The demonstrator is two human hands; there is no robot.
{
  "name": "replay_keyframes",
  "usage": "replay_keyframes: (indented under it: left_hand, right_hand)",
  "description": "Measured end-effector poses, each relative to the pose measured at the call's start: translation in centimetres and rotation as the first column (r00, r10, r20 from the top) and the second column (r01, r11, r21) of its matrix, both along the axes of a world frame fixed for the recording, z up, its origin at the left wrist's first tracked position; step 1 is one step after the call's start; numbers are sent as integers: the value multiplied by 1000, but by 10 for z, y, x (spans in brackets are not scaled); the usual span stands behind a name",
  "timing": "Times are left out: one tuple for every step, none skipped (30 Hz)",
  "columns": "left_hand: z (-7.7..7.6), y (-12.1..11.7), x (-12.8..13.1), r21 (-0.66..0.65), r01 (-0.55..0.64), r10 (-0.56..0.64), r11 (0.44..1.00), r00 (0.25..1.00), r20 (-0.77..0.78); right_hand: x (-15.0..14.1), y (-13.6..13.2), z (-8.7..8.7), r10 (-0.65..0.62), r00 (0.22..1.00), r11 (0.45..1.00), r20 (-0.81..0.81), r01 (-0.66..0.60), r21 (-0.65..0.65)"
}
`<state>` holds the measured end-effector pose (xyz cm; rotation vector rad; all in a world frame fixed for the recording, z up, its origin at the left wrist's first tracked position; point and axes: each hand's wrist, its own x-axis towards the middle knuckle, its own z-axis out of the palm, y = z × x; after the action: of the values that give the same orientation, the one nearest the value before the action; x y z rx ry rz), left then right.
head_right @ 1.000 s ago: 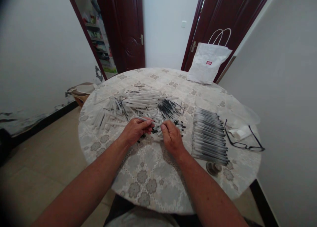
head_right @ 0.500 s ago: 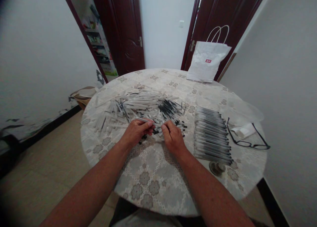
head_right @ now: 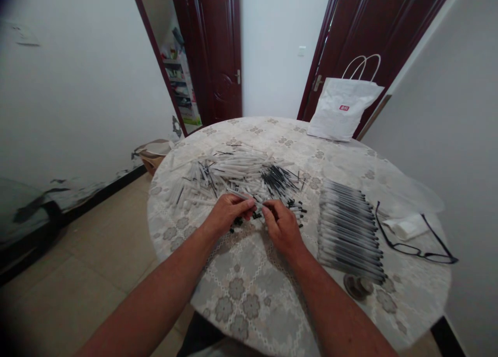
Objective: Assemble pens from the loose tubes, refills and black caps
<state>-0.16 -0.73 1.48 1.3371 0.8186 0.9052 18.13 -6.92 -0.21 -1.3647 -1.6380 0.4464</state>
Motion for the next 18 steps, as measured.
replay_keyframes:
  left_hand:
    - [1,0,-2,28,4,-3,1000,999,-33]
    - [2,2,-4,54,-5,8,999,998,-57]
    - [3,3,-7,79,-34,40,996,997,-73]
    - [3,6,-10,106,-83,92,991,992,-84]
    - [2,9,-14,143,-148,162,979,982,-96]
    - [1,12,-18,196,-219,246,956,962,-122]
    - [0,15,-22,273,-277,331,921,927,-175]
    - [-1,18,-26,363,-304,403,881,883,-239]
    - [-2,20,-29,443,-300,454,844,840,-295]
    - [-4,22,-31,506,-279,487,816,803,-343]
    - [-6,23,-32,553,-249,506,795,775,-378]
    - [-8,23,-32,585,-218,513,781,758,-403]
    - [-10,23,-32,611,-185,515,770,746,-423]
    - [-12,22,-30,634,-150,517,758,731,-445]
    - [-14,21,-29,653,-111,519,749,712,-474]
    - [-15,20,-27,665,-68,519,744,684,-512]
    - [-17,19,-26,670,-26,524,742,646,-555]
    - [-18,17,-24,672,15,532,741,598,-599]
  right_hand:
    - [-1,0,1,-3,1000,1000,10,3,16]
    - [-1,0,1,-19,1000,999,17,18,26]
    - [0,0,2,-46,999,998,17,45,31]
    - [0,0,2,-80,997,996,10,80,32]
    - [2,1,1,-118,993,992,-1,118,32]
    - [3,1,1,-152,988,988,-13,153,33]
    - [5,2,0,-179,984,983,-21,180,36]
    - [7,3,0,-197,980,979,-26,198,40]
    - [8,3,-1,-210,977,976,-28,211,46]
    - [9,4,-1,-219,975,974,-26,220,52]
    - [10,4,-1,-226,974,972,-23,227,59]
    - [10,5,-1,-231,973,971,-19,231,65]
    - [10,5,0,-234,972,969,-16,235,73]
    - [10,4,1,-236,972,968,-12,236,81]
    - [9,4,1,-238,971,967,-7,238,90]
    - [9,4,2,-240,971,966,-2,239,97]
    - [8,4,3,-240,971,966,2,239,103]
    - [8,4,3,-240,971,966,6,238,105]
